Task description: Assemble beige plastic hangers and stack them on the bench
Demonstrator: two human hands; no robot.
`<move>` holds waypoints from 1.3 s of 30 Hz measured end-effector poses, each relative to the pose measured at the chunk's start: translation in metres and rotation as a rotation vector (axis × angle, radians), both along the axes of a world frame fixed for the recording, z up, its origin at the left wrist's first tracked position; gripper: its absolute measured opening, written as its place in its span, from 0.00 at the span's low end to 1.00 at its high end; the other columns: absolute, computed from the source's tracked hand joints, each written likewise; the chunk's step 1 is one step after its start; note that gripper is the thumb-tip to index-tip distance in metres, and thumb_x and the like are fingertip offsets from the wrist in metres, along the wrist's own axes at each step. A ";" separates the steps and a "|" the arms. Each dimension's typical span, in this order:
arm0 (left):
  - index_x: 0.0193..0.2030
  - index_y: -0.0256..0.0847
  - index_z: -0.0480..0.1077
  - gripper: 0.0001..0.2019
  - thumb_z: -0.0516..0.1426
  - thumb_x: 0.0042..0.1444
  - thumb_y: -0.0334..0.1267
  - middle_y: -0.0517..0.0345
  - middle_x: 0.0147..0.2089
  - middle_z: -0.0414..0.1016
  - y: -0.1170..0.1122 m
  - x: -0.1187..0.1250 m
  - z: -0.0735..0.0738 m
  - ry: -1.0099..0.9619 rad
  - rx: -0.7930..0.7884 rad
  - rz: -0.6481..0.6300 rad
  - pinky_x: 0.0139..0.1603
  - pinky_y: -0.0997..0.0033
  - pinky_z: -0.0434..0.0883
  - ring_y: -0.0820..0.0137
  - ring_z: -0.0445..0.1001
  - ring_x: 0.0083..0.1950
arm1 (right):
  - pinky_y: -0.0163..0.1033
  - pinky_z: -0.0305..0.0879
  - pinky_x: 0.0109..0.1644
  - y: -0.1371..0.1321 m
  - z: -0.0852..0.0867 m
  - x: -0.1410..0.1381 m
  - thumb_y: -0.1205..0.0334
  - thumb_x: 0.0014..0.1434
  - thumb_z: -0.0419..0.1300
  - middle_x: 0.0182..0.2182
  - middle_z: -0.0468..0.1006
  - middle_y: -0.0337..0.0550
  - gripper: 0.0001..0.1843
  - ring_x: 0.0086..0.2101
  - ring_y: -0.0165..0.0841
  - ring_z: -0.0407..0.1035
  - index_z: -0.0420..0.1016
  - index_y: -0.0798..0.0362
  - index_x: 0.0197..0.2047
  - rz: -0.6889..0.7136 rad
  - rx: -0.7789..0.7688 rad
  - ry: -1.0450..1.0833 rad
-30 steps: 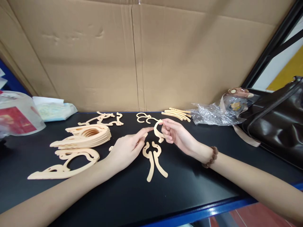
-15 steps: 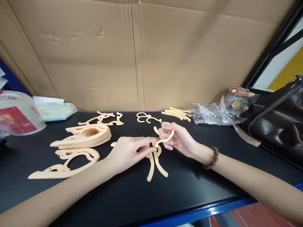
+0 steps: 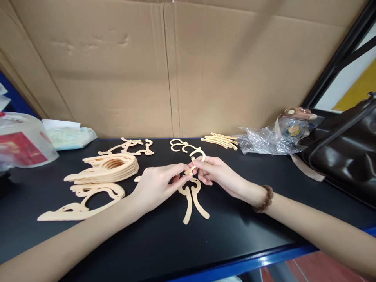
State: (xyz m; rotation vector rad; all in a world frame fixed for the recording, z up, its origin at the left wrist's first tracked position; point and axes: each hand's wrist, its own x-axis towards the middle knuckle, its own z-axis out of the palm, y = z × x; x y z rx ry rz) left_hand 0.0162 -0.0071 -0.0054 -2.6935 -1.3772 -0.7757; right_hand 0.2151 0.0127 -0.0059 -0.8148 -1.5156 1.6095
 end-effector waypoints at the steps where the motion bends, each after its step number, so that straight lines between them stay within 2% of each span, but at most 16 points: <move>1: 0.43 0.47 0.70 0.16 0.46 0.65 0.49 0.66 0.27 0.74 0.000 0.000 0.000 -0.002 -0.025 0.004 0.25 0.78 0.56 0.76 0.66 0.22 | 0.30 0.49 0.22 0.001 -0.001 0.000 0.50 0.58 0.60 0.30 0.70 0.40 0.17 0.22 0.22 0.57 0.72 0.58 0.37 -0.015 0.013 -0.013; 5: 0.52 0.46 0.65 0.16 0.44 0.65 0.48 0.68 0.23 0.73 0.000 0.001 -0.001 -0.006 -0.099 0.055 0.25 0.77 0.56 0.74 0.68 0.21 | 0.30 0.55 0.25 0.004 -0.003 0.001 0.50 0.59 0.59 0.31 0.69 0.40 0.16 0.28 0.26 0.63 0.72 0.57 0.38 -0.057 0.031 -0.013; 6: 0.50 0.46 0.66 0.15 0.45 0.65 0.47 0.68 0.22 0.72 0.000 0.001 -0.001 0.008 -0.092 0.067 0.25 0.76 0.56 0.73 0.69 0.22 | 0.30 0.56 0.25 0.005 -0.004 0.002 0.50 0.59 0.59 0.31 0.69 0.40 0.16 0.29 0.26 0.63 0.71 0.56 0.37 -0.062 0.029 -0.009; 8: 0.39 0.44 0.68 0.14 0.46 0.64 0.47 0.66 0.21 0.72 0.000 0.001 -0.002 0.059 -0.064 0.106 0.24 0.75 0.54 0.72 0.69 0.22 | 0.30 0.57 0.26 0.006 -0.004 0.003 0.51 0.59 0.59 0.30 0.68 0.39 0.14 0.29 0.27 0.63 0.67 0.55 0.36 -0.060 0.013 0.009; 10: 0.28 0.42 0.65 0.16 0.47 0.62 0.47 0.64 0.20 0.69 0.000 0.002 -0.002 0.103 -0.045 0.163 0.24 0.74 0.51 0.72 0.68 0.22 | 0.31 0.58 0.27 0.005 -0.005 0.003 0.53 0.58 0.61 0.30 0.69 0.37 0.14 0.28 0.26 0.63 0.62 0.52 0.38 -0.052 -0.006 0.033; 12: 0.25 0.42 0.60 0.16 0.46 0.61 0.46 0.64 0.19 0.67 0.000 0.003 -0.002 0.122 -0.041 0.190 0.23 0.74 0.50 0.72 0.67 0.21 | 0.31 0.58 0.27 0.005 -0.005 0.003 0.56 0.58 0.62 0.29 0.69 0.36 0.15 0.26 0.26 0.63 0.59 0.51 0.41 -0.048 -0.015 0.044; 15: 0.26 0.42 0.57 0.16 0.43 0.63 0.44 0.64 0.19 0.63 -0.002 0.004 0.000 0.129 -0.049 0.134 0.23 0.74 0.50 0.72 0.64 0.20 | 0.31 0.58 0.27 0.005 -0.005 0.003 0.58 0.58 0.62 0.29 0.70 0.35 0.20 0.26 0.26 0.62 0.58 0.51 0.48 -0.020 -0.026 0.045; 17: 0.26 0.42 0.54 0.17 0.42 0.64 0.47 0.64 0.19 0.62 -0.003 0.005 0.001 0.121 -0.069 0.108 0.23 0.74 0.51 0.72 0.63 0.20 | 0.31 0.58 0.28 0.005 -0.005 0.003 0.58 0.58 0.62 0.29 0.70 0.36 0.23 0.26 0.26 0.62 0.57 0.51 0.53 0.009 -0.038 0.058; 20: 0.27 0.43 0.51 0.18 0.42 0.63 0.52 0.65 0.21 0.64 -0.005 0.007 0.002 0.103 -0.119 0.081 0.23 0.74 0.53 0.71 0.64 0.20 | 0.31 0.58 0.28 0.004 -0.004 0.004 0.58 0.58 0.62 0.29 0.70 0.36 0.26 0.26 0.25 0.62 0.58 0.51 0.56 0.021 -0.053 0.065; 23: 0.28 0.43 0.49 0.18 0.41 0.63 0.53 0.66 0.21 0.65 -0.005 0.007 0.002 0.106 -0.142 0.041 0.23 0.74 0.54 0.71 0.65 0.20 | 0.31 0.58 0.28 0.002 -0.004 0.004 0.57 0.58 0.63 0.30 0.70 0.36 0.28 0.25 0.25 0.61 0.58 0.50 0.58 0.038 -0.049 0.068; 28: 0.29 0.44 0.48 0.17 0.40 0.65 0.51 0.67 0.20 0.64 -0.005 0.005 0.000 0.119 -0.076 -0.029 0.22 0.75 0.53 0.72 0.64 0.18 | 0.31 0.59 0.29 0.002 -0.005 0.004 0.57 0.58 0.62 0.30 0.70 0.36 0.27 0.26 0.25 0.62 0.59 0.49 0.58 0.093 -0.062 0.077; 31: 0.30 0.44 0.50 0.16 0.42 0.65 0.50 0.67 0.19 0.63 -0.005 0.004 -0.003 0.161 0.019 -0.055 0.21 0.75 0.50 0.72 0.64 0.18 | 0.30 0.59 0.29 0.002 -0.006 0.003 0.57 0.58 0.63 0.29 0.70 0.35 0.26 0.25 0.24 0.61 0.61 0.50 0.57 0.118 -0.072 0.074; 34: 0.31 0.43 0.52 0.16 0.43 0.65 0.51 0.65 0.19 0.65 -0.006 0.004 -0.005 0.196 0.117 -0.048 0.20 0.75 0.48 0.71 0.65 0.18 | 0.30 0.59 0.28 0.002 -0.007 0.003 0.57 0.58 0.63 0.28 0.70 0.36 0.25 0.24 0.24 0.61 0.62 0.52 0.56 0.115 -0.059 0.060; 39: 0.30 0.41 0.57 0.18 0.41 0.66 0.50 0.63 0.19 0.68 -0.006 0.006 -0.006 0.205 0.182 -0.016 0.21 0.75 0.49 0.72 0.66 0.19 | 0.30 0.59 0.28 0.000 -0.010 0.000 0.57 0.56 0.65 0.24 0.68 0.32 0.25 0.23 0.24 0.61 0.62 0.54 0.54 0.089 -0.055 0.045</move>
